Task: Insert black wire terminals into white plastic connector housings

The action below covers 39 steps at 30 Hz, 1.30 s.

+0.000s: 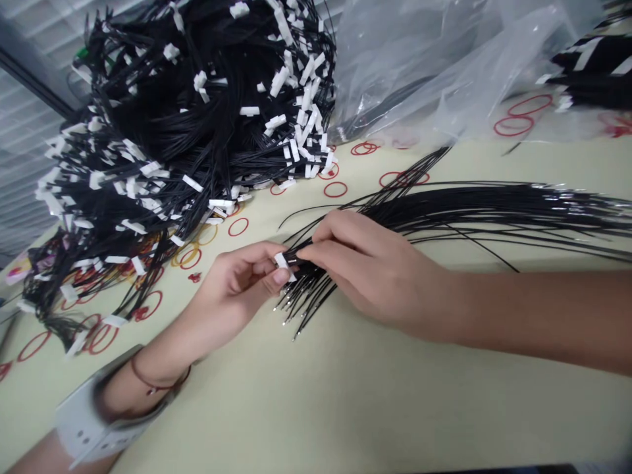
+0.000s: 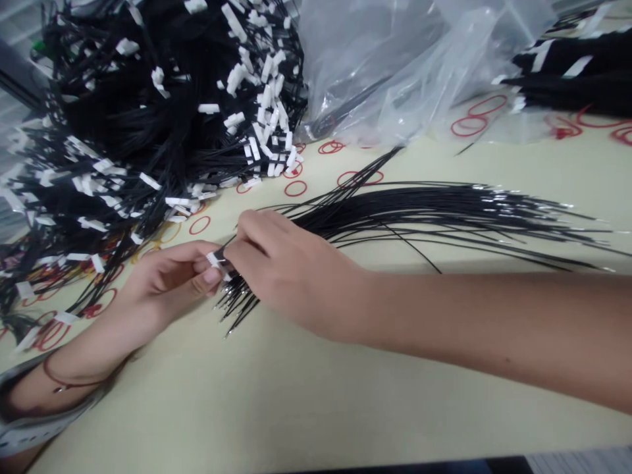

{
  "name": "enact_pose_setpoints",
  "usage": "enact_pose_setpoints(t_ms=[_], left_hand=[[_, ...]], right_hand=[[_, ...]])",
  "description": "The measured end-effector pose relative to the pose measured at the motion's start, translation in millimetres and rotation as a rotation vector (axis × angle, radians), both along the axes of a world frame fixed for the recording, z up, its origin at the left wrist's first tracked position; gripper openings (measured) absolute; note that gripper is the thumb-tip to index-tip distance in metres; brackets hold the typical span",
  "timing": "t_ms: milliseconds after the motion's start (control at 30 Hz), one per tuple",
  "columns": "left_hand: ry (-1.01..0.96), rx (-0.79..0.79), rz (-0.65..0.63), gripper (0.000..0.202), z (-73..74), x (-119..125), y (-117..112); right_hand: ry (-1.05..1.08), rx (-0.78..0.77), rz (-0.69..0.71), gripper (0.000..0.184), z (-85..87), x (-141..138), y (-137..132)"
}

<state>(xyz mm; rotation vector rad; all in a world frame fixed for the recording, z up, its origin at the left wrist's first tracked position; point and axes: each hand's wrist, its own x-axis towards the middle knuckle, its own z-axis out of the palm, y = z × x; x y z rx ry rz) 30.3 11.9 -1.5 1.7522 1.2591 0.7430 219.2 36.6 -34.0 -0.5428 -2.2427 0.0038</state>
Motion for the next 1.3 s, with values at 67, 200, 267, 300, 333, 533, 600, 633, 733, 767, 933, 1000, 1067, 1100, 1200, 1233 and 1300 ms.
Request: enact_pose_setpoints(t_ms=[67, 200, 267, 300, 333, 533, 600, 633, 733, 767, 933, 1000, 1067, 1100, 1200, 1233, 1300], left_hand=[[0.005, -0.001, -0.007, 0.007, 0.6, 0.7, -0.4], [0.033, -0.011, -0.002, 0.009, 0.4, -0.4, 1.2], [0.026, -0.017, -0.004, 0.009, 0.1, -1.3, 2.1], [0.017, -0.023, -0.01, 0.008, 0.0, -1.7, 2.4], [0.004, -0.03, -0.018, 0.008, -0.1, -2.0, 2.6], [-0.009, -0.065, -0.029, 0.007, 1.2, -2.4, 1.2], [-0.007, -0.067, -0.036, 0.006, 2.0, -2.0, 0.5], [-0.01, -0.065, -0.042, 0.005, 2.2, -1.7, 0.3], [-0.023, -0.068, -0.05, 0.005, 1.7, -1.3, 0.2], [-0.026, -0.071, -0.05, 0.006, 1.3, -1.3, 0.4], [-0.01, -0.068, -0.049, 0.007, -0.4, -1.9, 1.9], [-0.006, -0.059, -0.05, 0.005, -0.4, -2.1, 1.9], [-0.009, -0.057, -0.054, 0.004, -0.1, -2.0, 1.4], [-0.012, -0.059, -0.059, 0.004, 0.1, -2.0, 1.0], [-0.011, -0.072, -0.066, 0.004, 0.6, -1.9, 0.3], [-0.009, -0.073, -0.064, 0.004, 0.6, -2.1, 0.3], [-0.01, -0.065, -0.057, 0.005, 0.1, -2.4, 0.7]], right_hand=[[0.002, -0.013, 0.001, 0.021, 0.3, 1.1, 0.1], [0.01, -0.082, -0.006, 0.01, 3.7, 4.5, -3.8], [0.013, -0.103, -0.008, 0.009, 5.0, 5.7, -6.1], [0.011, -0.11, -0.003, 0.009, 5.4, 6.0, -7.0], [0.008, -0.116, 0.005, 0.01, 5.7, 6.1, -7.6], [-0.019, -0.115, -0.002, 0.023, 5.8, 4.4, -7.8], [-0.015, -0.103, 0.017, 0.025, 5.5, 4.3, -7.4], [-0.012, -0.099, 0.025, 0.026, 5.3, 4.4, -7.2], [-0.006, -0.103, 0.036, 0.027, 5.4, 4.8, -6.7], [-0.002, -0.105, 0.039, 0.027, 5.6, 4.9, -6.6], [-0.008, -0.141, 0.022, 0.023, 6.0, 5.0, -7.1], [-0.01, -0.146, 0.008, 0.021, 5.6, 4.9, -7.2], [-0.009, -0.143, 0.01, 0.02, 5.2, 4.6, -6.9], [-0.007, -0.141, 0.018, 0.021, 5.1, 4.4, -6.7], [0.016, -0.138, 0.052, 0.022, 5.6, 3.7, -6.1], [0.024, -0.141, 0.061, 0.022, 5.9, 3.7, -6.1], [0.034, -0.149, 0.071, 0.022, 6.5, 3.9, -6.6]])
